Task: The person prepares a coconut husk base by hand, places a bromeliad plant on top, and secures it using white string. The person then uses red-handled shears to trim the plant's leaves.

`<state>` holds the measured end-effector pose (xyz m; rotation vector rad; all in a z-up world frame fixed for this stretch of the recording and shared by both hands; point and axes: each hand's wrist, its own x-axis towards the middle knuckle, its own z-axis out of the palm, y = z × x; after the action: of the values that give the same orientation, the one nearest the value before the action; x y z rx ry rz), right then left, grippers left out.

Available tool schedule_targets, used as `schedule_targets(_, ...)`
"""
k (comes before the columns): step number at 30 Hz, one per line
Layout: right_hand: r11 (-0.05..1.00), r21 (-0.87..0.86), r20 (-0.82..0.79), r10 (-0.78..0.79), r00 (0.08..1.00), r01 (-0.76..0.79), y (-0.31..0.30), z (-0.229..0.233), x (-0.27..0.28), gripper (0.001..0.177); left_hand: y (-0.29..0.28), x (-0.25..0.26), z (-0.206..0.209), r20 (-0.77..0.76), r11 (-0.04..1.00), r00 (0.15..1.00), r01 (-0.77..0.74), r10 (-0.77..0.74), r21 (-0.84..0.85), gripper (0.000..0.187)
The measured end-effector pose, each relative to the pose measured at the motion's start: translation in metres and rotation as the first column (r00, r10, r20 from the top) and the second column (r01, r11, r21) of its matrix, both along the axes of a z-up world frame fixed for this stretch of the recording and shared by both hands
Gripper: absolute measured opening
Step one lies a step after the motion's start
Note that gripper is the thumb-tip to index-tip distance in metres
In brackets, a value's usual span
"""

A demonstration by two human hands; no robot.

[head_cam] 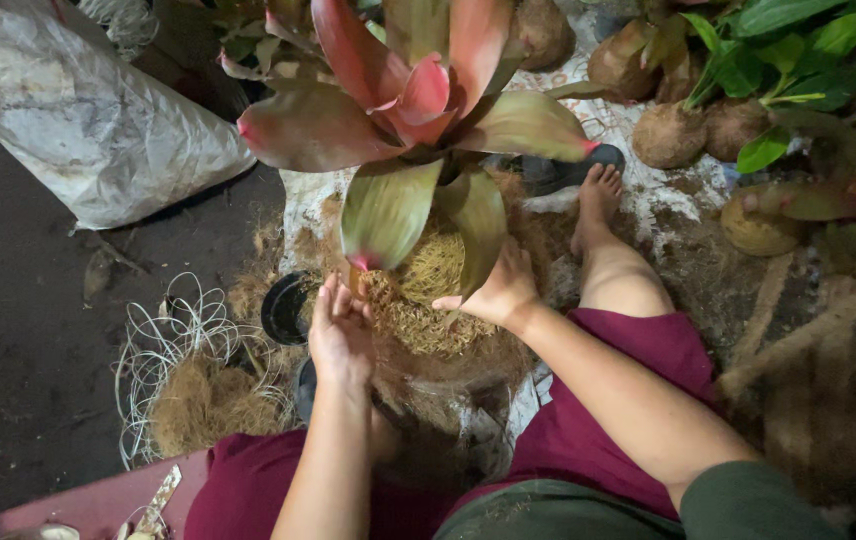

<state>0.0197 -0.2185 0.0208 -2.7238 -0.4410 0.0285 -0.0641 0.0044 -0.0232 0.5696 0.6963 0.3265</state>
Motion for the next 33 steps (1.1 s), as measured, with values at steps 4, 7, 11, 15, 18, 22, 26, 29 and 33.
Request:
schedule_targets(4,1.000,0.001,0.023,0.016,1.000,-0.016,-0.001,-0.003,0.000,0.128,0.009,0.000,-0.002,0.061,1.000,0.998,0.002,-0.003,0.013,0.033)
schedule_targets(7,0.999,0.015,0.050,0.028,0.998,-0.029,-0.002,-0.006,0.001,0.130,0.012,0.000,0.000,0.053,0.999,0.998,0.024,-0.027,0.039,0.031)
schedule_targets(11,0.993,0.107,0.130,0.038,0.991,-0.052,-0.003,-0.008,0.002,0.135,0.011,0.003,0.002,0.081,0.992,0.990,0.108,-0.113,0.057,0.025)
schedule_targets(15,0.997,0.056,0.074,0.045,0.996,-0.050,-0.003,-0.007,0.003,0.133,0.009,0.004,-0.002,0.050,0.993,0.994,0.094,-0.097,0.072,0.016)
schedule_targets(18,0.997,0.056,0.073,0.054,0.996,-0.058,-0.002,-0.008,0.003,0.136,0.013,0.005,-0.008,0.155,0.997,0.985,0.065,-0.069,0.033,0.013)
schedule_targets(22,0.991,0.130,0.108,0.028,0.994,-0.042,-0.003,-0.010,0.002,0.141,0.019,0.005,-0.017,0.231,0.995,0.969,0.078,-0.089,0.058,0.010)
schedule_targets(26,0.990,0.128,0.093,0.052,0.994,-0.064,-0.004,-0.013,0.003,0.136,0.022,0.006,-0.021,0.187,0.996,0.980,0.055,-0.067,0.068,0.007)
schedule_targets(29,0.990,0.133,0.059,0.043,0.997,-0.050,-0.004,-0.015,0.003,0.135,0.023,0.007,-0.021,0.173,0.995,0.983,0.052,-0.067,0.091,0.007)
schedule_targets(33,0.995,0.085,0.085,0.038,0.996,-0.045,-0.002,-0.015,0.003,0.136,0.022,0.008,-0.019,0.108,0.995,0.992,0.052,-0.061,0.090,0.008)
